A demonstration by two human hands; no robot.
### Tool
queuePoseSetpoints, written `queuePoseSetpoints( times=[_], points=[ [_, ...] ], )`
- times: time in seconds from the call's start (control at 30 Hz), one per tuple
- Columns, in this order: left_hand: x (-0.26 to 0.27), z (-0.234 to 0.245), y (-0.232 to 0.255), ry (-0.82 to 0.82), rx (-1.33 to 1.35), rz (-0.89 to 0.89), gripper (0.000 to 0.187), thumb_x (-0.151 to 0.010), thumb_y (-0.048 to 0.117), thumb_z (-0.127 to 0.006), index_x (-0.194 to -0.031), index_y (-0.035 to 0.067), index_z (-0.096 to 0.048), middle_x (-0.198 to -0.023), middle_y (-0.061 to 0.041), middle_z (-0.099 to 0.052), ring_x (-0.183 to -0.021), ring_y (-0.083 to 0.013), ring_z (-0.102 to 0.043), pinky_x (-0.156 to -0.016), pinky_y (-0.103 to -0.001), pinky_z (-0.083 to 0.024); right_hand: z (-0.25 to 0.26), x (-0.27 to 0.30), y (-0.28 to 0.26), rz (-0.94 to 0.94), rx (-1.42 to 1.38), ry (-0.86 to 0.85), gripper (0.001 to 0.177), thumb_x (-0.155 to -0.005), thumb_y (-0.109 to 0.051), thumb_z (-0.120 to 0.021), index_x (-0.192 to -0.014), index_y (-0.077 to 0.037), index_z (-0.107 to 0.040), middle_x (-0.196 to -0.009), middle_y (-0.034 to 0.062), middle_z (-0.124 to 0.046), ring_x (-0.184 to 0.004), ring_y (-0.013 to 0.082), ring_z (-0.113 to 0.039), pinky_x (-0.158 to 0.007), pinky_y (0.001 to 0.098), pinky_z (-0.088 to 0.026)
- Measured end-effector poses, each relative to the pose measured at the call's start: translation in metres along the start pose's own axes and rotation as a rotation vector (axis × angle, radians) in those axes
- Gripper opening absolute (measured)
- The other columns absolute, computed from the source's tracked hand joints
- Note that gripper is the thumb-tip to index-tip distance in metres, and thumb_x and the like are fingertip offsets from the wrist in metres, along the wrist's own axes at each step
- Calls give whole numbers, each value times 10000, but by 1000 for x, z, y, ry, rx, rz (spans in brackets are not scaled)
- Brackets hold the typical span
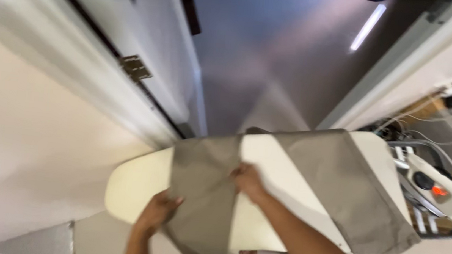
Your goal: The person irons a pair of beige shorts on an ironing board, then switches to ironing a white shirt. They use a steam iron and adjust the garments between passes.
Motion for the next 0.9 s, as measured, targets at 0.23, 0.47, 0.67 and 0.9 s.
queuePoseSetpoints(
  times=[0.23,0.47,0.67,0.9],
  points=[
    [-48,-37,82,310,503,-297,351,-948,284,-697,-1133,-15,-701,-927,-74,-723,-819,-166,-609,-745,-318,-516,51,-14,-44,81,-305,24,527,-949,-197,-754,-1334,-14,-445,-1063,102,-675,-948,182,-647,-848,367,-547],
    [0,-50,40,299,398,32,305,-922,253,-745,-1046,-15,-668,-876,-70,-712,-810,-195,-648,-725,-336,-538,21,49,-18,231,-17,62,649,-879,32,-698,-1387,-128,-326,-948,102,-635,-838,153,-609,-791,314,-519],
    [-7,-83,50,571,380,-162,329,-1011,289,-665,-1079,-32,-647,-917,-178,-667,-827,-254,-575,-771,-389,-517,57,25,-29,383,107,22,264,-932,-57,-733,-1129,-128,-572,-892,61,-573,-785,140,-528,-706,323,-477],
    [88,-135,38,671,144,-2,492,-919,288,-742,-1263,19,-516,-1063,-220,-721,-978,-356,-703,-872,-436,-542,69,104,74,89,252,-500,60,-903,-50,-685,-906,-107,-666,-824,21,-639,-682,155,-592,-583,327,-509]
  ],
)
Point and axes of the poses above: each hand's wrist, its own x-axis away from the middle knuckle, its own z-axis out of the back of the hand, y = z × x, the point moved 8 cm from there along -x, towards the middle knuckle
